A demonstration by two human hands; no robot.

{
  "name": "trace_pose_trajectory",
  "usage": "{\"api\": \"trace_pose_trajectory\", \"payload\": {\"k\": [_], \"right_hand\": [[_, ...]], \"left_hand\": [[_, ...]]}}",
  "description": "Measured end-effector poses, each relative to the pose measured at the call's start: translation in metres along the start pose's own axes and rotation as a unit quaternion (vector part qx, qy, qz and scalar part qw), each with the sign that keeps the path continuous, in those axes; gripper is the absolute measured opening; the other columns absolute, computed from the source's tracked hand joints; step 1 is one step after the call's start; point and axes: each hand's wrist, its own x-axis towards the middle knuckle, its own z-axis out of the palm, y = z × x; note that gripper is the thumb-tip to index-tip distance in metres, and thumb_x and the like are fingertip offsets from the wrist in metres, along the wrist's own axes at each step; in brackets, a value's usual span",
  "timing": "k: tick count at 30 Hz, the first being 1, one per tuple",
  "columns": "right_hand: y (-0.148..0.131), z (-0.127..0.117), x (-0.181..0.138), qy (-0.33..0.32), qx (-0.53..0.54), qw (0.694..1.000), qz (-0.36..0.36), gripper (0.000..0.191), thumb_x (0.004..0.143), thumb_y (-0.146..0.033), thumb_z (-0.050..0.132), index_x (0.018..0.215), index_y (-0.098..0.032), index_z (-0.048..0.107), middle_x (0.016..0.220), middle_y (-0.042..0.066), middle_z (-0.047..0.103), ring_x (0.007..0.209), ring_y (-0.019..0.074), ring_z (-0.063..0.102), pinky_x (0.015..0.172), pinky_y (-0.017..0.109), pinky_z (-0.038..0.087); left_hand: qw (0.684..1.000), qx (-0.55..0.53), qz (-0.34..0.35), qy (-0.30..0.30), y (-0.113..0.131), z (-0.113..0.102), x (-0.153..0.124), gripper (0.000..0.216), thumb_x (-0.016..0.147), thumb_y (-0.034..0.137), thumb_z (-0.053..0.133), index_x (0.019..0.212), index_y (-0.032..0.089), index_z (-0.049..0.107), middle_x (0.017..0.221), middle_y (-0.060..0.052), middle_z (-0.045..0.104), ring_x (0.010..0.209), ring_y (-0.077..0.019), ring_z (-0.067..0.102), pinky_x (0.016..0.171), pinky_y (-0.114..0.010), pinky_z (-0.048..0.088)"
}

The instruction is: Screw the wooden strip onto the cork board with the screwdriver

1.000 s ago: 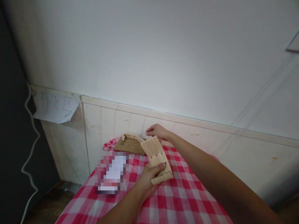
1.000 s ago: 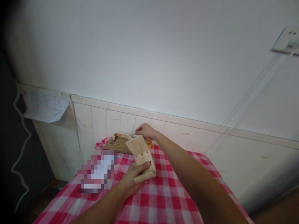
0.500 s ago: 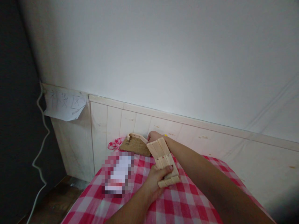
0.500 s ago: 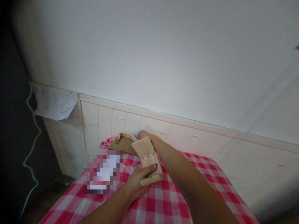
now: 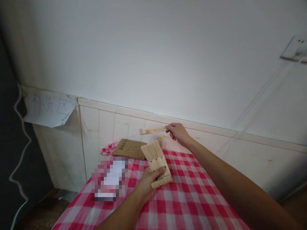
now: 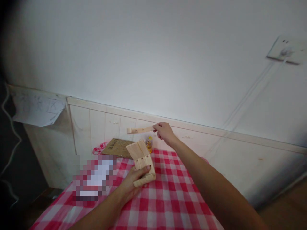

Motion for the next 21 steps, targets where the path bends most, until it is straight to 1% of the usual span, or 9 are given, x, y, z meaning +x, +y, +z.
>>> {"api": "trace_pose_trajectory", "payload": {"k": [2, 3, 6, 8, 10, 13, 15, 18, 21], "right_hand": [[-0.002, -0.028, -0.014, 0.032, 0.046, 0.998, -0.009, 0.021, 0.081, -0.032, 0.059, 0.070, -0.015, 0.061, 0.041, -0.005, 0.047, 0.034, 0.0078, 0.039, 0.034, 0.021, 0.028], [-0.003, -0.041, -0.020, 0.047, 0.067, 0.997, -0.014, 0.022, 0.081, -0.035, 0.060, 0.071, -0.016, 0.061, 0.042, -0.005, 0.047, 0.035, 0.0079, 0.039, 0.033, 0.020, 0.028], [-0.005, -0.074, -0.036, 0.089, 0.121, 0.988, -0.027, 0.029, 0.080, -0.045, 0.064, 0.074, -0.017, 0.058, 0.049, -0.003, 0.052, 0.037, 0.0073, 0.039, 0.033, 0.020, 0.027], [-0.003, -0.089, -0.044, 0.105, 0.145, 0.983, -0.029, 0.036, 0.077, -0.051, 0.068, 0.076, -0.017, 0.057, 0.055, -0.002, 0.055, 0.039, 0.0066, 0.039, 0.034, 0.020, 0.028], [0.000, -0.097, -0.052, 0.104, 0.157, 0.982, -0.027, 0.041, 0.074, -0.055, 0.072, 0.075, -0.017, 0.057, 0.054, -0.003, 0.053, 0.040, 0.0065, 0.039, 0.036, 0.020, 0.028], [0.010, -0.094, -0.065, 0.086, 0.161, 0.983, -0.018, 0.046, 0.070, -0.059, 0.076, 0.068, -0.018, 0.056, 0.048, -0.006, 0.046, 0.040, 0.0067, 0.037, 0.037, 0.020, 0.027], [0.016, -0.086, -0.073, 0.061, 0.147, 0.987, -0.017, 0.047, 0.071, -0.061, 0.076, 0.067, -0.017, 0.057, 0.050, -0.007, 0.045, 0.041, 0.0065, 0.037, 0.039, 0.020, 0.027], [0.023, -0.068, -0.082, -0.008, 0.084, 0.996, -0.035, 0.045, 0.076, -0.060, 0.071, 0.074, -0.016, 0.063, 0.057, -0.006, 0.048, 0.045, 0.0070, 0.037, 0.043, 0.021, 0.028], [0.028, -0.048, -0.087, -0.075, 0.036, 0.993, -0.083, 0.042, 0.082, -0.058, 0.066, 0.075, -0.017, 0.064, 0.063, -0.004, 0.051, 0.054, 0.0094, 0.041, 0.051, 0.022, 0.032]], "left_hand": [[1.000, 0.012, -0.001, -0.002, 0.000, 0.002, -0.002, 0.040, 0.059, 0.028, 0.092, 0.084, 0.011, 0.067, 0.070, -0.004, 0.069, 0.056, -0.0120, 0.064, 0.053, -0.021, 0.049], [1.000, 0.022, -0.003, -0.006, 0.000, 0.003, -0.003, 0.040, 0.059, 0.029, 0.092, 0.084, 0.011, 0.067, 0.069, -0.004, 0.069, 0.056, -0.0117, 0.063, 0.052, -0.020, 0.048], [0.998, 0.058, -0.013, -0.023, -0.002, 0.002, -0.004, 0.039, 0.061, 0.032, 0.091, 0.083, 0.011, 0.066, 0.065, -0.003, 0.067, 0.050, -0.0113, 0.061, 0.042, -0.019, 0.041], [0.997, 0.072, -0.021, -0.024, -0.003, 0.000, -0.004, 0.038, 0.062, 0.033, 0.090, 0.083, 0.011, 0.066, 0.065, -0.004, 0.068, 0.050, -0.0116, 0.061, 0.041, -0.019, 0.040], [0.997, 0.072, -0.023, -0.021, -0.005, -0.002, -0.003, 0.037, 0.063, 0.031, 0.090, 0.084, 0.011, 0.066, 0.069, -0.005, 0.070, 0.054, -0.0125, 0.063, 0.047, -0.020, 0.045], [0.997, 0.069, -0.025, -0.019, -0.007, -0.005, -0.002, 0.035, 0.065, 0.029, 0.089, 0.086, 0.012, 0.067, 0.072, -0.005, 0.071, 0.059, -0.0128, 0.066, 0.056, -0.021, 0.049], [0.997, 0.066, -0.030, -0.019, -0.007, -0.006, -0.002, 0.035, 0.064, 0.028, 0.089, 0.086, 0.012, 0.067, 0.072, -0.004, 0.071, 0.059, -0.0123, 0.065, 0.057, -0.021, 0.050], [0.997, 0.057, -0.037, -0.027, -0.006, -0.004, -0.004, 0.035, 0.062, 0.025, 0.090, 0.087, 0.011, 0.069, 0.074, -0.005, 0.073, 0.061, -0.0132, 0.066, 0.058, -0.022, 0.051], [0.997, 0.051, -0.043, -0.036, -0.004, 0.001, -0.007, 0.039, 0.061, 0.022, 0.090, 0.093, 0.010, 0.072, 0.086, -0.008, 0.076, 0.071, -0.0174, 0.070, 0.068, -0.027, 0.056]]}}
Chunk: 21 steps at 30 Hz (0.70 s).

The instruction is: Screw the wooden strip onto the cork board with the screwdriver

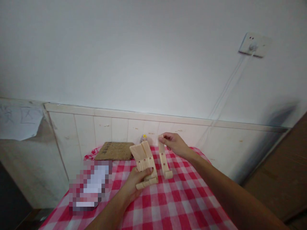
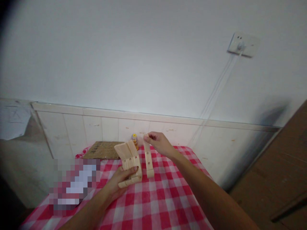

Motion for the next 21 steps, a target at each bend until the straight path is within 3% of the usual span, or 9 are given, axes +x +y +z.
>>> {"api": "trace_pose_trajectory", "payload": {"k": [5, 11, 15, 21], "right_hand": [[0.012, 0.031, 0.004, -0.050, 0.008, 0.998, -0.047, 0.042, 0.086, -0.058, 0.062, 0.079, -0.017, 0.066, 0.074, 0.000, 0.060, 0.071, 0.0145, 0.052, 0.066, 0.025, 0.040], [0.023, 0.054, 0.000, 0.042, 0.012, 0.998, -0.036, 0.040, 0.089, -0.055, 0.058, 0.082, -0.017, 0.067, 0.073, -0.001, 0.057, 0.068, 0.0137, 0.049, 0.060, 0.023, 0.037], [0.027, 0.057, -0.004, 0.074, -0.004, 0.997, -0.023, 0.038, 0.089, -0.053, 0.057, 0.081, -0.017, 0.066, 0.072, -0.001, 0.056, 0.067, 0.0135, 0.049, 0.060, 0.023, 0.036], [0.032, 0.042, -0.007, 0.026, 0.030, 0.999, 0.029, 0.037, 0.079, -0.052, 0.071, 0.081, -0.015, 0.065, 0.072, -0.001, 0.059, 0.064, 0.0124, 0.051, 0.059, 0.024, 0.039]], "left_hand": [[1.000, -0.008, -0.007, -0.002, 0.005, 0.007, -0.004, 0.050, 0.059, 0.022, 0.091, 0.104, 0.009, 0.072, 0.102, -0.014, 0.077, 0.087, -0.0256, 0.073, 0.083, -0.038, 0.058], [1.000, 0.003, 0.000, 0.012, 0.004, 0.008, -0.003, 0.051, 0.055, 0.023, 0.093, 0.100, 0.008, 0.073, 0.099, -0.015, 0.077, 0.084, -0.0251, 0.073, 0.079, -0.035, 0.058], [1.000, 0.012, -0.007, 0.009, 0.004, 0.008, -0.002, 0.052, 0.054, 0.022, 0.094, 0.100, 0.009, 0.074, 0.099, -0.014, 0.077, 0.084, -0.0249, 0.073, 0.078, -0.035, 0.057], [0.998, 0.047, -0.028, 0.001, 0.005, 0.009, -0.003, 0.051, 0.052, 0.025, 0.094, 0.096, 0.008, 0.075, 0.092, -0.015, 0.078, 0.076, -0.0246, 0.073, 0.075, -0.035, 0.057]]}}
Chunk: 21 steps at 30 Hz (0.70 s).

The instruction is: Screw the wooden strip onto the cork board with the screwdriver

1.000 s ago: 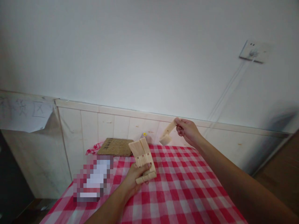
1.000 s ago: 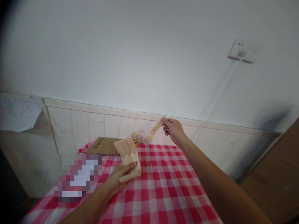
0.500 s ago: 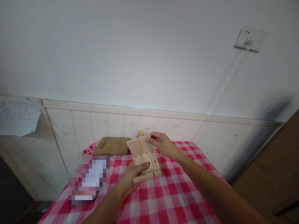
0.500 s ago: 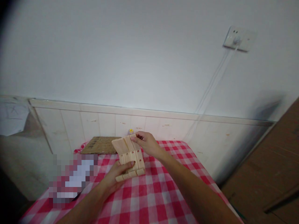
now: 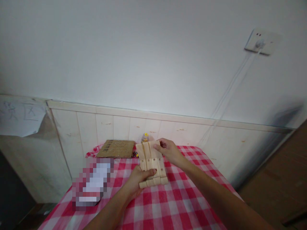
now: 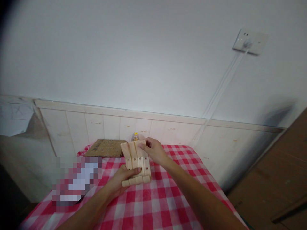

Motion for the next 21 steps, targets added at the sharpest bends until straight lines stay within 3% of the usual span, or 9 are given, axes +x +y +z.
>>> {"api": "trace_pose_trajectory", "payload": {"k": [5, 10, 15, 21], "right_hand": [[0.003, -0.015, -0.005, -0.083, 0.071, 0.992, 0.062, 0.042, 0.066, -0.050, 0.083, 0.083, -0.014, 0.069, 0.068, -0.002, 0.062, 0.058, 0.0115, 0.052, 0.055, 0.024, 0.041], [0.015, -0.024, -0.012, -0.057, 0.106, 0.987, 0.108, 0.044, 0.062, -0.050, 0.086, 0.080, -0.013, 0.071, 0.068, -0.001, 0.064, 0.057, 0.0102, 0.053, 0.052, 0.022, 0.040], [0.025, -0.033, -0.015, -0.043, 0.144, 0.982, 0.117, 0.045, 0.061, -0.051, 0.086, 0.079, -0.014, 0.067, 0.066, -0.002, 0.064, 0.053, 0.0093, 0.054, 0.048, 0.020, 0.039], [0.029, -0.054, -0.001, -0.024, 0.175, 0.979, 0.105, 0.044, 0.063, -0.051, 0.085, 0.078, -0.014, 0.066, 0.063, -0.003, 0.062, 0.050, 0.0076, 0.052, 0.047, 0.019, 0.038]], "left_hand": [[0.999, 0.036, -0.013, -0.010, -0.006, -0.004, 0.004, 0.055, 0.051, 0.026, 0.094, 0.100, 0.008, 0.074, 0.097, -0.016, 0.078, 0.080, -0.0266, 0.074, 0.074, -0.035, 0.057], [0.997, 0.061, -0.040, -0.026, -0.005, 0.004, 0.002, 0.056, 0.052, 0.028, 0.093, 0.101, 0.008, 0.074, 0.100, -0.017, 0.077, 0.083, -0.0276, 0.073, 0.078, -0.037, 0.056], [0.987, 0.148, -0.060, -0.010, 0.012, 0.022, 0.001, 0.054, 0.049, 0.027, 0.093, 0.096, 0.009, 0.075, 0.095, -0.015, 0.078, 0.079, -0.0253, 0.072, 0.075, -0.035, 0.055], [0.974, 0.208, -0.083, -0.022, 0.034, 0.036, 0.028, 0.055, 0.051, 0.023, 0.092, 0.101, 0.009, 0.075, 0.106, -0.018, 0.076, 0.086, -0.0263, 0.073, 0.080, -0.036, 0.055]]}}
